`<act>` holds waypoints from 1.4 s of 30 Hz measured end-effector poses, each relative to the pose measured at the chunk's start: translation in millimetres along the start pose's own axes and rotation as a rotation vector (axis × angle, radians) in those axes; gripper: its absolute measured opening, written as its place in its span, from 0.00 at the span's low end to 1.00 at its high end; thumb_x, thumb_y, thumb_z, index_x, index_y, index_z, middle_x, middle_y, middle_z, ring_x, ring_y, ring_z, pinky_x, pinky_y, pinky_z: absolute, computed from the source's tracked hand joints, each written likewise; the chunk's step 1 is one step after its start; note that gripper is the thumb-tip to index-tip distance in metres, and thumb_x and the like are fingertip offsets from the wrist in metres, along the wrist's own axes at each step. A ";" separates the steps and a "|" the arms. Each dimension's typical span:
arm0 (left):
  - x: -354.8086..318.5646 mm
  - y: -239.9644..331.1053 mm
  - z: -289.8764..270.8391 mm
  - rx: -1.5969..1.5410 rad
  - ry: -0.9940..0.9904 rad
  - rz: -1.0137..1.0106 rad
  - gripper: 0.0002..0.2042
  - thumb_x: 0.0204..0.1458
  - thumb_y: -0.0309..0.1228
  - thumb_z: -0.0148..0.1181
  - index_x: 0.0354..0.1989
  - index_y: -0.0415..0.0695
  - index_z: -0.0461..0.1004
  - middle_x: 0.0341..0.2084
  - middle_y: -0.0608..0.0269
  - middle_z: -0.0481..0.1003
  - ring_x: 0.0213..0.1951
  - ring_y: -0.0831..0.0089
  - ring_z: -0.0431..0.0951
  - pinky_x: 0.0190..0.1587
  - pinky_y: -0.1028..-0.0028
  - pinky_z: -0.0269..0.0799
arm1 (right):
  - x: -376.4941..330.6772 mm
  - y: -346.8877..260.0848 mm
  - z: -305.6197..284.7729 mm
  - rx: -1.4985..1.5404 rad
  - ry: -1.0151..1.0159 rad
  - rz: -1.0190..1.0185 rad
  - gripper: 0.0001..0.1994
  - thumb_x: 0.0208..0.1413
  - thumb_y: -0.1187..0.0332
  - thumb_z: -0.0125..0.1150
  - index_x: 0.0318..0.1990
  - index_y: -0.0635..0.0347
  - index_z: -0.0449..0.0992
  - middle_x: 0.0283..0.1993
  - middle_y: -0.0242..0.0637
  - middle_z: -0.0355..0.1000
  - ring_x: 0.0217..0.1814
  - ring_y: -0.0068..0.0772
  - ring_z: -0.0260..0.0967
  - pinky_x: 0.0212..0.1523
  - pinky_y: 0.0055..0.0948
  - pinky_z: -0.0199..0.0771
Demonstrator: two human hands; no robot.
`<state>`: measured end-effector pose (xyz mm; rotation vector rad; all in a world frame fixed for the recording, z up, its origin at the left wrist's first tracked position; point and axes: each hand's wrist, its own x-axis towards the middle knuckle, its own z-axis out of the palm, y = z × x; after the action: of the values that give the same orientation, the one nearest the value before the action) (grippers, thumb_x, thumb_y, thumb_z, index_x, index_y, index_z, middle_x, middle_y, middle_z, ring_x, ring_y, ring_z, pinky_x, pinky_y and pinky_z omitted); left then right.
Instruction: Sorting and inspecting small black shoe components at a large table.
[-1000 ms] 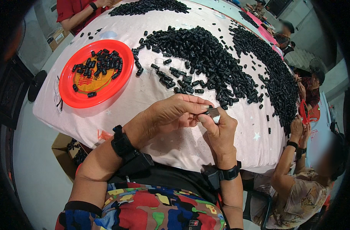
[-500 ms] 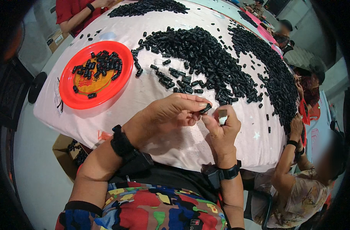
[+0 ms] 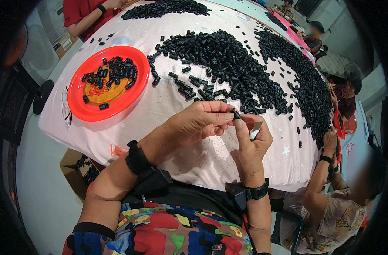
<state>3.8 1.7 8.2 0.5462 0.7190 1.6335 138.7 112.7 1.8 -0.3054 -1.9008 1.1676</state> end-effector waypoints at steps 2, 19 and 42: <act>0.0 -2.3 -2.0 0.020 0.015 0.009 0.14 0.55 0.30 0.58 0.48 0.39 0.70 0.35 0.68 0.72 0.33 0.83 0.70 0.39 0.82 0.68 | -0.9 -3.3 -3.0 -0.138 -0.053 0.016 0.07 0.51 0.71 0.65 0.35 0.62 0.75 0.26 0.30 0.74 0.24 0.13 0.66 0.24 0.14 0.63; -0.7 -0.9 -3.2 0.130 -0.001 -0.039 0.11 0.58 0.32 0.54 0.46 0.42 0.71 0.34 0.71 0.73 0.32 0.87 0.70 0.34 0.85 0.66 | 0.4 1.5 -3.2 -0.135 -0.197 0.083 0.13 0.50 0.62 0.68 0.30 0.63 0.74 0.20 0.30 0.71 0.22 0.14 0.64 0.22 0.18 0.64; -2.1 0.5 0.6 0.222 0.001 -0.046 0.11 0.58 0.34 0.54 0.41 0.40 0.73 0.22 0.75 0.68 0.23 0.88 0.64 0.26 0.86 0.62 | -1.2 9.8 -2.7 -0.226 -0.202 0.018 0.17 0.49 0.54 0.67 0.30 0.61 0.77 0.19 0.36 0.72 0.19 0.24 0.71 0.19 0.22 0.66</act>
<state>4.3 -0.3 9.1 0.6824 0.9135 1.5208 139.4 118.8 -6.3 -0.3375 -2.2170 1.0275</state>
